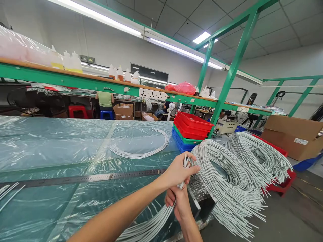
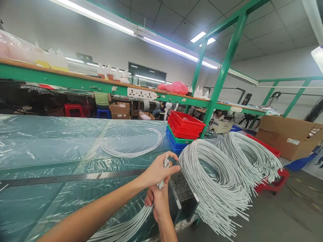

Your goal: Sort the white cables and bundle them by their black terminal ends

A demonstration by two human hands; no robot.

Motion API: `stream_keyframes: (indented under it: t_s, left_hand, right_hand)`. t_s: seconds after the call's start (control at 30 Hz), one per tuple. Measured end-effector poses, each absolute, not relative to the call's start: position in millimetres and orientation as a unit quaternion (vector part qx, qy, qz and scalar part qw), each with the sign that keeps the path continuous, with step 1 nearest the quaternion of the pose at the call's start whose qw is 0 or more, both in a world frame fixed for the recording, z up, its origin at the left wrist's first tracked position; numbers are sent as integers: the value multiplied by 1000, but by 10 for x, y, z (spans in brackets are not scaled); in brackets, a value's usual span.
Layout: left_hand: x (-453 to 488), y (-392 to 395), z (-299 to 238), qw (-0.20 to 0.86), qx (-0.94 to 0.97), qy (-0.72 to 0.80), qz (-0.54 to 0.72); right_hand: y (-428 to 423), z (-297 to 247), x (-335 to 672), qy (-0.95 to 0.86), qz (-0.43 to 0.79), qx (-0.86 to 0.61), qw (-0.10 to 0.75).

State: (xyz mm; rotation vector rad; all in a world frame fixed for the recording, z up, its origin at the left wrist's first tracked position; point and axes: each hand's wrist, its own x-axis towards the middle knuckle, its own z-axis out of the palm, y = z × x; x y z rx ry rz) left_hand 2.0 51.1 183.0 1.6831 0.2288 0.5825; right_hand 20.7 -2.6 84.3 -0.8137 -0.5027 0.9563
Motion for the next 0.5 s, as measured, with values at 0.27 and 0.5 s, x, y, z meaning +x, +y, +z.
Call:
stream_keyframes:
  t_s: [0.27, 0.5]
  left_hand:
    - [-47, 495, 1868, 523, 771, 120, 342]
    - [-39, 462, 1839, 480, 797, 138, 339]
  right_hand:
    - [2, 898, 165, -236, 420, -411, 774]
    - [-9, 841, 152, -214, 420, -400, 786]
